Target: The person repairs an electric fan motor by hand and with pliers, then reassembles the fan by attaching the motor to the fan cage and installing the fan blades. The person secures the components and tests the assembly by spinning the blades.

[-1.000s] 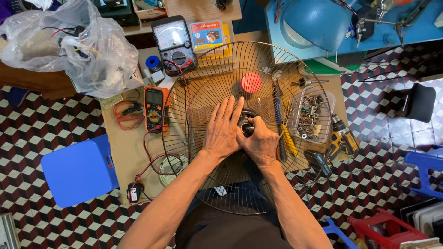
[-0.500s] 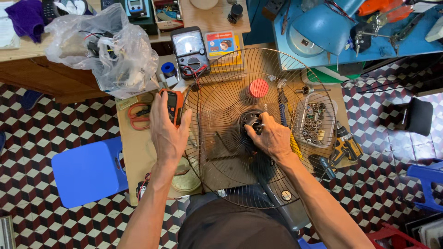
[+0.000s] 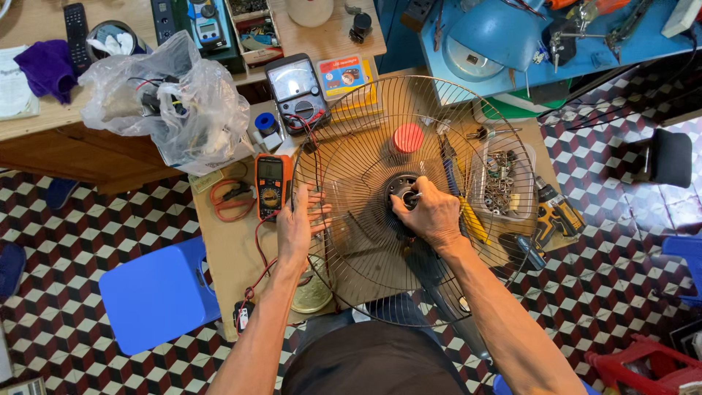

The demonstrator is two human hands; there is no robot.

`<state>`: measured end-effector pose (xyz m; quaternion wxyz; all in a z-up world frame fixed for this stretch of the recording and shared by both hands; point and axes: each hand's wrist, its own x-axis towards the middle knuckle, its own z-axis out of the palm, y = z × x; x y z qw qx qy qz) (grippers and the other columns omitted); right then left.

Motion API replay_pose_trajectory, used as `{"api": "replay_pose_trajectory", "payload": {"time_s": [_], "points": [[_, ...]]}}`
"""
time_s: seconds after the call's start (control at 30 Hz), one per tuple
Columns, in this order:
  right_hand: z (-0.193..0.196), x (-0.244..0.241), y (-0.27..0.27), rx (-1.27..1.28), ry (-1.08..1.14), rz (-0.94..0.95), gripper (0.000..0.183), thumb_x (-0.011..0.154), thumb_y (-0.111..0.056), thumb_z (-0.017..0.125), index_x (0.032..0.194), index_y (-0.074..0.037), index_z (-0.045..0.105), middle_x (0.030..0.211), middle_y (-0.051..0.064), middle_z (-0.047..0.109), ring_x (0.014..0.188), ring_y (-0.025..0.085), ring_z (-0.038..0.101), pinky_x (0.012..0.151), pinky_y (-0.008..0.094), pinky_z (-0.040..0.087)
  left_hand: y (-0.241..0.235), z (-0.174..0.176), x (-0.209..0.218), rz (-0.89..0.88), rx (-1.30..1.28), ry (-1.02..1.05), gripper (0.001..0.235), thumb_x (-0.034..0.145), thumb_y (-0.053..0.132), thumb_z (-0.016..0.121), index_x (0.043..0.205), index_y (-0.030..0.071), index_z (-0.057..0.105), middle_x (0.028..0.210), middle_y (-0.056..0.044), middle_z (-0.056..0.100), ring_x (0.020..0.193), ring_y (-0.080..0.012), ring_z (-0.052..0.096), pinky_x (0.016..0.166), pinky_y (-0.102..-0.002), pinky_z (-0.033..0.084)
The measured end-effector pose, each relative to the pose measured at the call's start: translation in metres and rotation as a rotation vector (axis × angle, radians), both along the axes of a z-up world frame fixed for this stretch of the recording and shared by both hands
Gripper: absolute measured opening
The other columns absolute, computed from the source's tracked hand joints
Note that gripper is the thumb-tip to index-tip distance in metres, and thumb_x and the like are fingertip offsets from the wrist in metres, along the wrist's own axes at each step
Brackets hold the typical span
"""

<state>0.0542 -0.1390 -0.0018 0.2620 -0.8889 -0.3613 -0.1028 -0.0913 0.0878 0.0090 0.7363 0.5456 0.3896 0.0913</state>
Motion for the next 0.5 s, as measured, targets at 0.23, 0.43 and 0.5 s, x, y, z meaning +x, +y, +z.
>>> {"api": "replay_pose_trajectory", "payload": {"time_s": [0.23,0.43,0.5], "points": [[-0.005,-0.004,0.004,-0.037,0.001,-0.09,0.045,0.081,-0.037,0.086,0.088,-0.004,0.056,0.075,0.012,0.068,0.058,0.026,0.069,0.051,0.037,0.055,-0.001,0.001,0.0,0.02,-0.019,0.013,0.064,0.1,0.053,0.044,0.137,0.003,0.055,0.124,-0.015,0.069,0.105,-0.0257,0.074,0.084,-0.042,0.064],[-0.009,-0.011,0.011,0.012,-0.016,-0.228,0.045,0.081,-0.039,0.084,0.089,-0.005,0.055,0.073,0.014,0.069,0.057,0.029,0.069,0.05,0.041,0.054,-0.001,0.0,0.003,0.029,-0.023,-0.012,0.061,0.1,0.052,0.045,0.133,0.002,0.057,0.123,-0.014,0.07,0.101,-0.0248,0.073,0.082,-0.041,0.064],[-0.011,-0.013,0.013,0.014,-0.037,-0.255,0.045,0.081,-0.04,0.083,0.089,-0.005,0.056,0.073,0.014,0.069,0.057,0.03,0.069,0.05,0.041,0.054,-0.001,0.0,0.003,0.026,-0.028,-0.008,0.06,0.1,0.052,0.044,0.133,0.003,0.057,0.122,-0.014,0.071,0.101,-0.0243,0.073,0.082,-0.041,0.064]]}}
